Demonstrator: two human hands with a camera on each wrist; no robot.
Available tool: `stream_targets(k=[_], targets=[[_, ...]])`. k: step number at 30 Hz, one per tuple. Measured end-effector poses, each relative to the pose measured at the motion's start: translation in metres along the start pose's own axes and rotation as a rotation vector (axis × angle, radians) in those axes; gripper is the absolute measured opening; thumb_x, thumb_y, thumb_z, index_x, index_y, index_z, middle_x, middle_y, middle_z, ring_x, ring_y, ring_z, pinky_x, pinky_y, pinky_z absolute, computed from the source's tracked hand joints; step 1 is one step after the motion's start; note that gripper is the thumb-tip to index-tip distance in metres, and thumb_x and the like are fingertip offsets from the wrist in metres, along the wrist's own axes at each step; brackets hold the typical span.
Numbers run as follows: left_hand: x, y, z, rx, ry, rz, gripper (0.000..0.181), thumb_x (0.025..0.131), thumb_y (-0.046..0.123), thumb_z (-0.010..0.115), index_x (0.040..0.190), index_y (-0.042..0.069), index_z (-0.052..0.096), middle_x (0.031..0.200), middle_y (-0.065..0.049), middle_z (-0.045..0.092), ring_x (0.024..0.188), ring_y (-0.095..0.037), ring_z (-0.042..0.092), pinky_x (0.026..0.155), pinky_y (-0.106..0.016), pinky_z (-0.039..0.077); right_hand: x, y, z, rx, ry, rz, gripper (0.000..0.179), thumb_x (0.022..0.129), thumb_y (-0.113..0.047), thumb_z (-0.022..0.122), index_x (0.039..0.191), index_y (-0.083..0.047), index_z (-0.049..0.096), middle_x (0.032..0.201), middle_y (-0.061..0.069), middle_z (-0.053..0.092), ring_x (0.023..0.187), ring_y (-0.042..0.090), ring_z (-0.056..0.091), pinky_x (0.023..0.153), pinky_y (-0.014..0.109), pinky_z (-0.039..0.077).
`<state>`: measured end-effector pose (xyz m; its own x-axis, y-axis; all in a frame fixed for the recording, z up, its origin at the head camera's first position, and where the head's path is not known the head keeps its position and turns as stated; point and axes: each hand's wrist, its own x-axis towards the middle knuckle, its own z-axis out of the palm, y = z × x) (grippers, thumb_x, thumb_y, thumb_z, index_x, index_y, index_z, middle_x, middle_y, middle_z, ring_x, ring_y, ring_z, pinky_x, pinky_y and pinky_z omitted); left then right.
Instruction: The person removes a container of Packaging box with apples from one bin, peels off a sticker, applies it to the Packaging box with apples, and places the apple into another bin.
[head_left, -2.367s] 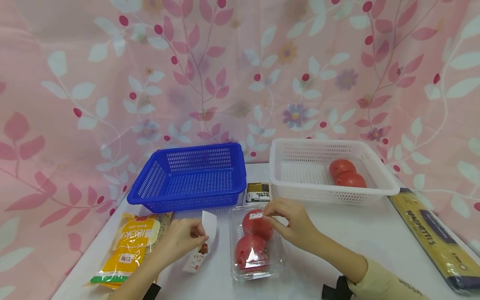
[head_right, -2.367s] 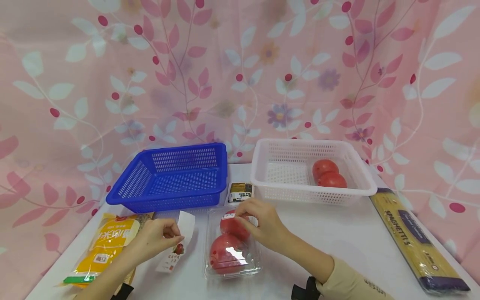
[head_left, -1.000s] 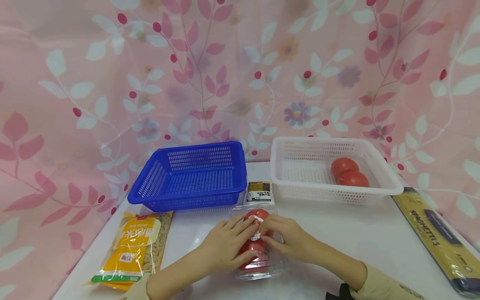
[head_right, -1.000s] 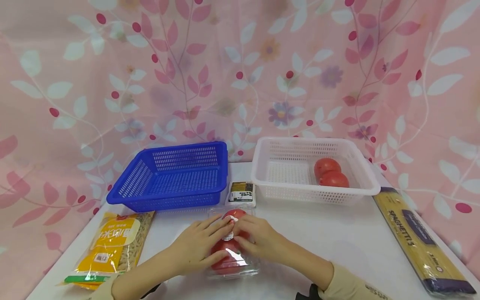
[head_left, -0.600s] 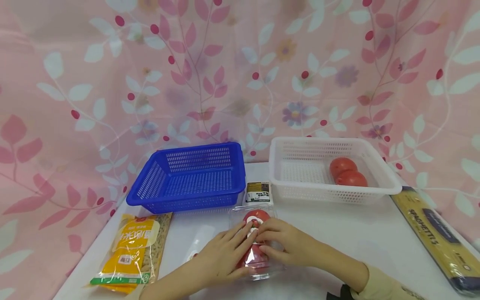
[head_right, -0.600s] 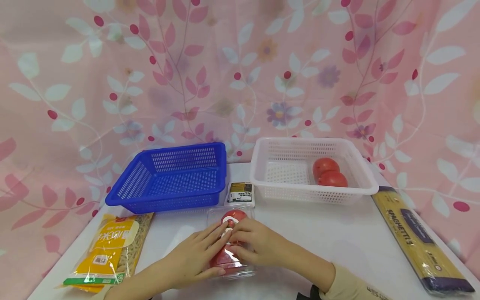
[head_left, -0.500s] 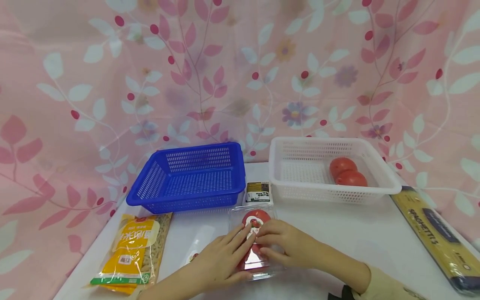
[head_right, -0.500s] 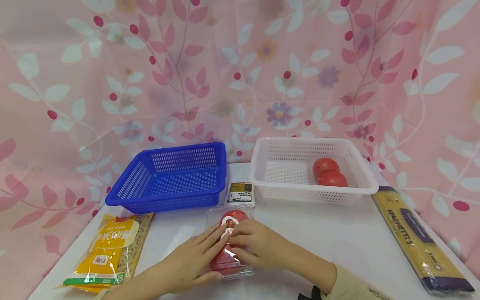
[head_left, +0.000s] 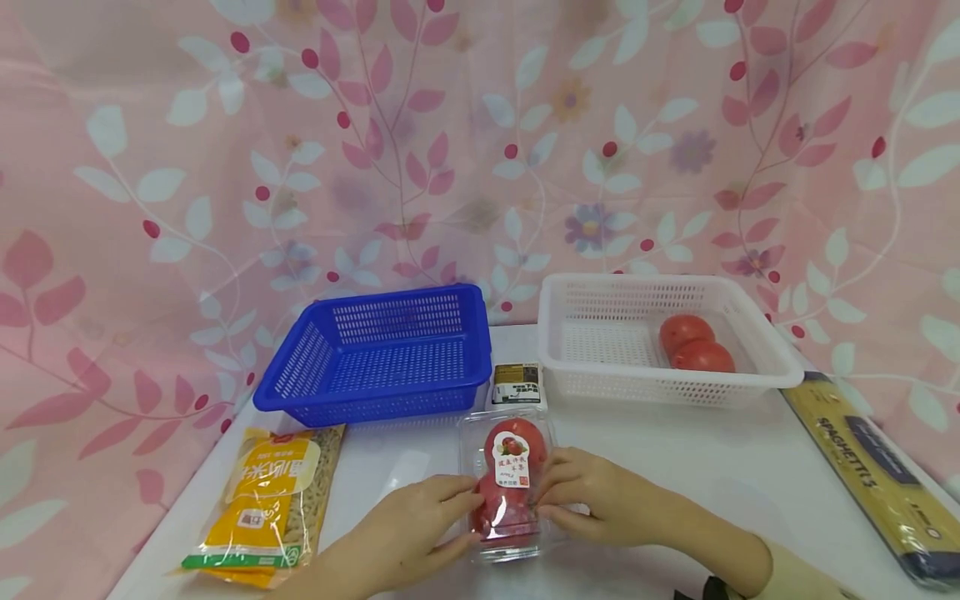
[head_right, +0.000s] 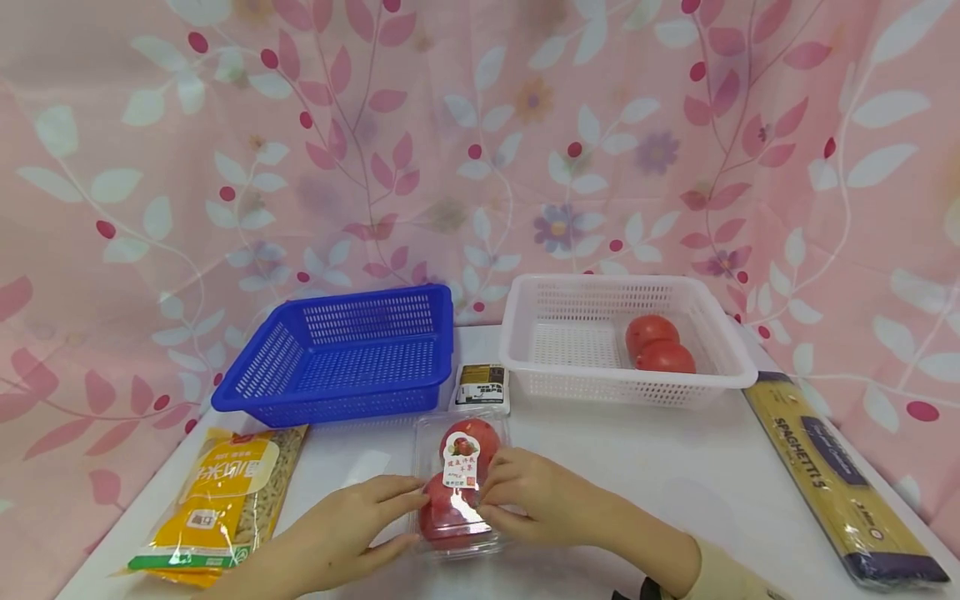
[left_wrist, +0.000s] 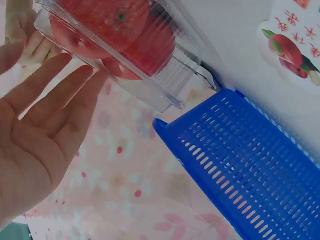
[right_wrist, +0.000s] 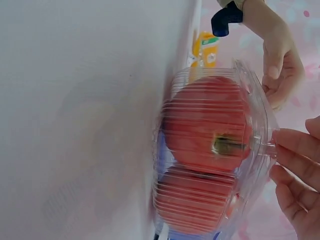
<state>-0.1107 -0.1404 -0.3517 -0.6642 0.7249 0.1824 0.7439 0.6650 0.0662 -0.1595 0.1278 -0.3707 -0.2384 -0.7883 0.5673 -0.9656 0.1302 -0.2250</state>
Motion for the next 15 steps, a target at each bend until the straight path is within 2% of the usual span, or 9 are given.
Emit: stream_targets(k=[3,5,8,11,13,15], targets=[[0.002,-0.003,0.002,-0.055,0.091,-0.042,0.034,0.09,0.035,0.057,0.115,0.012,0.062,0.116,-0.004,0.06,0.102,-0.017,0.059,0.08,-0.034,0.051,0.0,0.001,-0.003,0.002,0.039,0.052,0.011,0.09,-0.015,0.058,0.091,-0.014,0.068,0.091,-0.01,0.062,0.09,0.006,0.051,0.082,0.016,0.042],[0.002,-0.004,0.006,-0.073,0.098,-0.076,0.04,0.089,0.036,0.057,0.121,0.012,0.056,0.123,-0.009,0.055,0.107,-0.022,0.056,0.083,-0.038,0.05,-0.001,0.001,-0.004,-0.034,0.054,0.094,0.013,0.091,-0.016,0.056,0.098,-0.014,0.067,0.1,-0.006,0.06,0.096,0.009,0.05,0.083,0.02,0.044],[0.003,-0.005,0.013,-0.108,0.034,-0.131,0.058,0.09,0.046,0.052,0.137,0.014,0.04,0.14,-0.018,0.037,0.116,-0.031,0.05,0.085,-0.044,0.047,-0.003,0.001,-0.002,-0.138,0.024,0.18,0.028,0.092,-0.024,0.053,0.118,-0.014,0.059,0.119,0.001,0.052,0.109,0.014,0.045,0.087,0.033,0.046],[0.004,-0.006,0.018,-0.169,-0.077,-0.19,0.077,0.087,0.058,0.045,0.147,0.018,0.019,0.149,-0.019,0.016,0.115,-0.034,0.05,0.082,-0.045,0.049,-0.006,0.0,0.003,-0.217,-0.048,0.301,0.05,0.091,-0.038,0.053,0.135,-0.018,0.045,0.138,0.008,0.037,0.12,0.021,0.036,0.089,0.045,0.044],[0.005,-0.006,0.02,-0.218,-0.131,-0.228,0.087,0.082,0.065,0.046,0.148,0.022,0.009,0.151,-0.017,0.006,0.111,-0.035,0.053,0.077,-0.044,0.051,-0.008,-0.001,0.008,-0.204,-0.094,0.409,0.062,0.088,-0.049,0.053,0.141,-0.023,0.036,0.145,0.009,0.026,0.125,0.026,0.03,0.087,0.05,0.044],[0.007,-0.005,0.022,-0.256,-0.169,-0.254,0.095,0.078,0.069,0.048,0.148,0.025,0.003,0.152,-0.014,-0.001,0.105,-0.036,0.056,0.071,-0.043,0.053,-0.009,-0.003,0.012,-0.146,-0.126,0.506,0.07,0.084,-0.056,0.054,0.144,-0.027,0.03,0.149,0.012,0.018,0.126,0.032,0.028,0.085,0.054,0.044]])
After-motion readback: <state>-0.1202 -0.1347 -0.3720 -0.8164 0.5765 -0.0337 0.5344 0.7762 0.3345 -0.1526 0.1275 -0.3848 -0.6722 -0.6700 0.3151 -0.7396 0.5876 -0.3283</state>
